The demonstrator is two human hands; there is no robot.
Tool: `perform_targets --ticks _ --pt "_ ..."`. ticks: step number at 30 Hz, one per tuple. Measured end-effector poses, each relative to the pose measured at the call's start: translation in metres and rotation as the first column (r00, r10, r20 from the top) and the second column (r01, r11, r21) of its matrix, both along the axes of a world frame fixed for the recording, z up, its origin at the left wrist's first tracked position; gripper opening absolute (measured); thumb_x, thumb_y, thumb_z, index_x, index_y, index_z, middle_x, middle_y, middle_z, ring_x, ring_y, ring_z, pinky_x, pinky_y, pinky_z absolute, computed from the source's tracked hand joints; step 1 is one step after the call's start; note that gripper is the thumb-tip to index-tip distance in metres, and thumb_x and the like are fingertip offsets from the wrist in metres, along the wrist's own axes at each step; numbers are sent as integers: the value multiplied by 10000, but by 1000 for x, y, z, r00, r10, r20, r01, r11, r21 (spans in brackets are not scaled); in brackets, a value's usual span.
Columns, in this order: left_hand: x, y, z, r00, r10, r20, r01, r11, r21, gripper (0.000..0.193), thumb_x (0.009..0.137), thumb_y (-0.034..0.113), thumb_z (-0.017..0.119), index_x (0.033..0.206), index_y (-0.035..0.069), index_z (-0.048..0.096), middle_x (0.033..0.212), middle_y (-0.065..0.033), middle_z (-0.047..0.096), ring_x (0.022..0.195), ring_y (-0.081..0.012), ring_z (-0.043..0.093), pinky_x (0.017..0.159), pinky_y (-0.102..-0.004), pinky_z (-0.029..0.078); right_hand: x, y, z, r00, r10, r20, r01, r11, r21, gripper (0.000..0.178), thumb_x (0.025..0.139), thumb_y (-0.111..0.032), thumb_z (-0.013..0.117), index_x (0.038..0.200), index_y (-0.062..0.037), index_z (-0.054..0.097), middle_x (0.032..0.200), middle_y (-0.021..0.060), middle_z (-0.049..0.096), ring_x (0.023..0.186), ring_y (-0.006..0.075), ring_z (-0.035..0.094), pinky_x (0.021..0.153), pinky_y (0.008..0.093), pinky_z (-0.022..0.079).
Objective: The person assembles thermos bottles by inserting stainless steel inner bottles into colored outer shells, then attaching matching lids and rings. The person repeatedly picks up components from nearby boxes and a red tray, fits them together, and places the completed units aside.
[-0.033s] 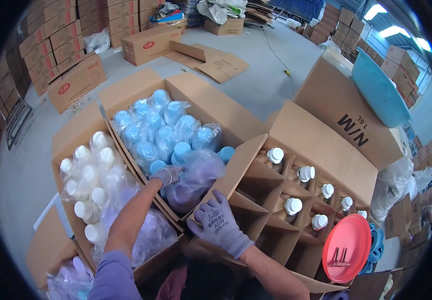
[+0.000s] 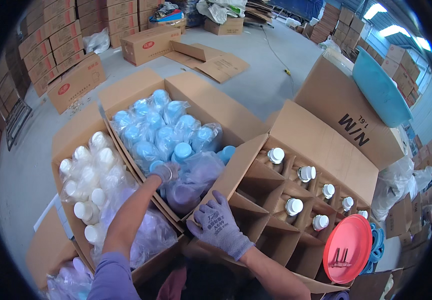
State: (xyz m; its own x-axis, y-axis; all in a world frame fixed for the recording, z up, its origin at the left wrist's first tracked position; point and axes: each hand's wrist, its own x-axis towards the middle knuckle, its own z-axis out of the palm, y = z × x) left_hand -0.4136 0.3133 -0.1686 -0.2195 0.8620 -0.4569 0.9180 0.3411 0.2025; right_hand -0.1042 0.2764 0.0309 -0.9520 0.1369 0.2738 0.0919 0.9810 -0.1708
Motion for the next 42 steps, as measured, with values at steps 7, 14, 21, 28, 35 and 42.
perform_targets --ticks 7,14,21,28,35,42 --pt "38 106 84 902 110 417 -350 751 560 319 902 278 504 1037 75 712 1032 -222 691 983 -404 662 874 -471 525 -1 -2 -1 999 -14 34 17 997 -75 222 828 -312 668 733 -113 640 760 68 598 825 252 592 1076 505 334" --pt "31 164 -134 923 263 280 -367 821 437 453 876 407 567 1130 54 696 1218 -215 648 1151 -358 601 965 -427 472 -5 -2 0 983 22 180 4 989 -145 229 861 -304 579 894 -91 659 904 100 628 957 278 599 1088 523 311" --pt "38 142 -90 854 340 395 -394 917 63 438 862 334 628 1129 -7 698 1168 -202 688 1120 -349 645 957 -434 498 -1 -1 -9 992 7 122 8 992 -127 230 859 -307 584 871 -95 671 903 103 632 938 290 591 1077 512 324" --pt "-28 67 -45 657 196 728 -546 790 280 359 915 296 621 1078 -8 718 1023 -159 739 890 -210 677 832 -388 519 -18 -10 -1 985 -69 -158 42 985 -169 149 841 -250 638 779 -116 617 796 57 568 867 249 578 1010 448 385" --pt "-34 25 83 205 -143 968 -855 455 248 257 965 219 594 1046 -13 669 937 -88 693 843 -201 653 784 -363 534 -1 -3 7 824 -114 -556 22 985 -169 422 772 -188 725 1164 -74 620 1231 140 594 1148 327 555 1054 499 387" --pt "60 -96 275 489 -375 788 -774 230 590 189 945 145 597 1061 -1 626 925 -33 628 828 -131 568 757 -280 474 28 -27 61 640 -400 -656 225 914 -337 870 749 -305 830 1437 -2 391 1448 279 355 1273 449 460 979 469 495"
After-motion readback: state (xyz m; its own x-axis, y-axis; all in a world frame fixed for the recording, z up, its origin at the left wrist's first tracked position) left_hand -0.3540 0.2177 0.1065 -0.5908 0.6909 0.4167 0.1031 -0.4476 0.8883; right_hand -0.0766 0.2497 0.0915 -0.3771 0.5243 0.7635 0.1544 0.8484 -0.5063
